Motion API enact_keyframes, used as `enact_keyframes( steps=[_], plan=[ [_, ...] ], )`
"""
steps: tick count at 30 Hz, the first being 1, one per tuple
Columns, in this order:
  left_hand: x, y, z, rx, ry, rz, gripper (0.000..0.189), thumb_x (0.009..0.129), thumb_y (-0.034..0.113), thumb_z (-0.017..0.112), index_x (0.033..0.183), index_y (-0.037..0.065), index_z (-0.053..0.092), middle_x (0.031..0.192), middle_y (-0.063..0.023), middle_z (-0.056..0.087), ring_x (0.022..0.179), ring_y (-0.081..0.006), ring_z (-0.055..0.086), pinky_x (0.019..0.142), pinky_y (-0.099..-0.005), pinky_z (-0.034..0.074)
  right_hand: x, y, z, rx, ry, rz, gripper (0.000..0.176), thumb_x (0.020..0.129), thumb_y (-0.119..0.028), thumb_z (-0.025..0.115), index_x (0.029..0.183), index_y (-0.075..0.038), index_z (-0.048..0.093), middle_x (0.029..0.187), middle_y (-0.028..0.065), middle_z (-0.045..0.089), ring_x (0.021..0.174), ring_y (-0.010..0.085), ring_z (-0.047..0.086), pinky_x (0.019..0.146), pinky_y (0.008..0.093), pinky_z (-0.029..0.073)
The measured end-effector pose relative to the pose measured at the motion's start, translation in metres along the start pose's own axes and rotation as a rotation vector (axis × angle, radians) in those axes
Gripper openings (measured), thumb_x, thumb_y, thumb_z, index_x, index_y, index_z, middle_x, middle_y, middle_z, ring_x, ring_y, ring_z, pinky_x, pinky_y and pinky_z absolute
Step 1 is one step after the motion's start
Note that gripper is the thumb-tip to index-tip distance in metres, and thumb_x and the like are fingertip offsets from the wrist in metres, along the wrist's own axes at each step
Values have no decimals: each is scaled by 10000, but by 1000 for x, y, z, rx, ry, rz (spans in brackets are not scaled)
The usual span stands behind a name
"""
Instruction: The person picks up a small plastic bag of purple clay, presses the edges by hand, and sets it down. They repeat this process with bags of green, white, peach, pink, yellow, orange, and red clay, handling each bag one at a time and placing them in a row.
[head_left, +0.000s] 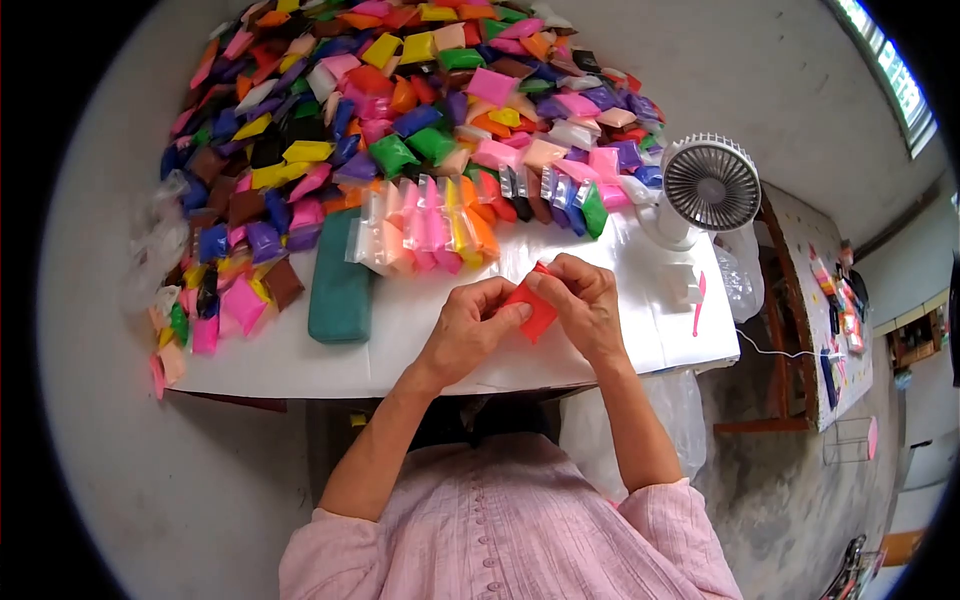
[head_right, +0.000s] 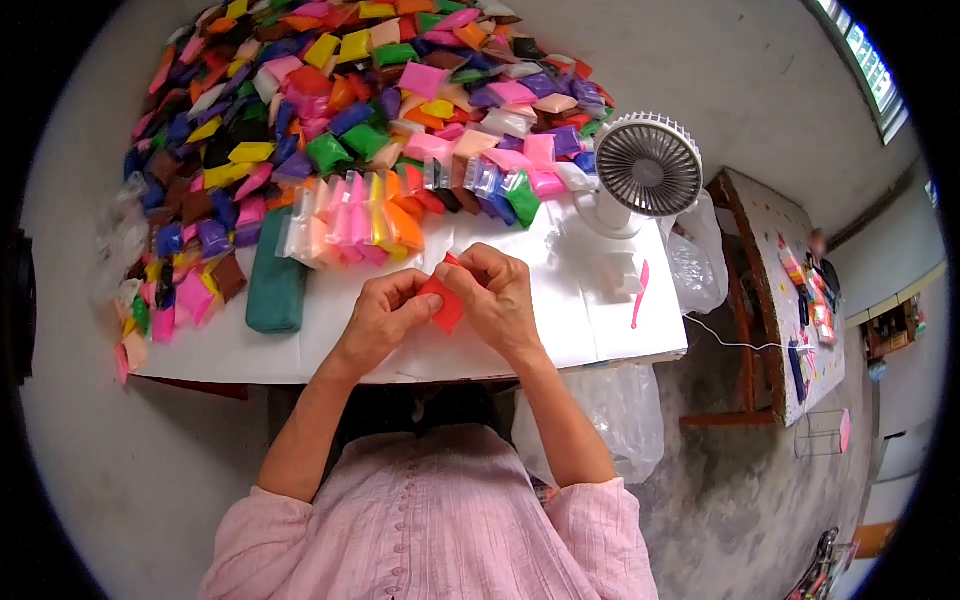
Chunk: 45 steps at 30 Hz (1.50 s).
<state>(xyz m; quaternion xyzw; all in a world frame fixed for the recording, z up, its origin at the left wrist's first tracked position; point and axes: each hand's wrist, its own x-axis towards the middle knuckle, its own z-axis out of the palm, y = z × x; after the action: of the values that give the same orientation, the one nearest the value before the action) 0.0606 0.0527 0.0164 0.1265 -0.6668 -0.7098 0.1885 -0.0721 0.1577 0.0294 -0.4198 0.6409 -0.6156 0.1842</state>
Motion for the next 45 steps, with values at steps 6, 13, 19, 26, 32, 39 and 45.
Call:
enact_keyframes(
  steps=[6, 13, 19, 26, 32, 39, 45],
  plan=[
    [-2, 5, -3, -142, 77, -54, 174, 913, 161, 617, 936, -10, 635, 792, 15, 602, 702, -40, 511, 644, -206, 424, -8, -5, -4, 82, -24, 166, 252, 886, -213, 657, 772, 10, 629, 626, -42, 516, 596, 40, 410, 516, 225, 351],
    [-1, -1, -1, -147, 49, -14, 174, 930, 184, 598, 956, 19, 648, 782, 29, 601, 696, -26, 505, 643, -184, 412, -10, 6, -3, 47, -20, 94, 286, 890, -254, 667, 825, 23, 647, 673, -36, 554, 616, 38, 452, 537, 230, 388],
    [-1, 1, -1, -241, 185, -57, 162, 930, 186, 591, 964, 45, 665, 705, 42, 583, 567, 7, 444, 491, -152, 324, -12, -8, 0, 0, -181, 229, 249, 877, -220, 669, 836, 26, 665, 665, -17, 575, 606, 48, 469, 535, 236, 392],
    [-3, 2, -2, -195, 162, -65, 156, 928, 200, 592, 944, 58, 655, 675, 33, 570, 551, -5, 432, 500, -166, 321, -14, 2, -4, -3, -224, 248, 293, 877, -253, 676, 796, 28, 665, 645, 0, 578, 597, 55, 477, 530, 245, 394],
    [-2, -2, 2, -87, 85, 45, 219, 953, 210, 561, 1005, 17, 651, 705, 33, 588, 582, -22, 444, 514, -195, 349, -13, -16, 4, 117, -96, 245, 316, 896, -290, 648, 801, 10, 669, 666, -6, 588, 594, 52, 479, 532, 235, 386],
    [-7, -1, 14, 388, 180, 274, 202, 940, 179, 572, 995, -14, 591, 780, -105, 607, 659, -196, 554, 629, -312, 463, -6, -9, -3, 269, -7, 505, 315, 868, -332, 675, 775, -31, 656, 658, -23, 573, 553, 35, 472, 483, 190, 348],
    [-6, -2, 12, 859, 252, 566, 138, 915, 125, 579, 941, -10, 587, 803, -175, 596, 733, -345, 591, 643, -395, 474, -1, -12, -1, 269, -6, 568, 305, 854, -354, 687, 748, -71, 643, 624, -26, 565, 501, 32, 468, 424, 186, 295]
  ],
)
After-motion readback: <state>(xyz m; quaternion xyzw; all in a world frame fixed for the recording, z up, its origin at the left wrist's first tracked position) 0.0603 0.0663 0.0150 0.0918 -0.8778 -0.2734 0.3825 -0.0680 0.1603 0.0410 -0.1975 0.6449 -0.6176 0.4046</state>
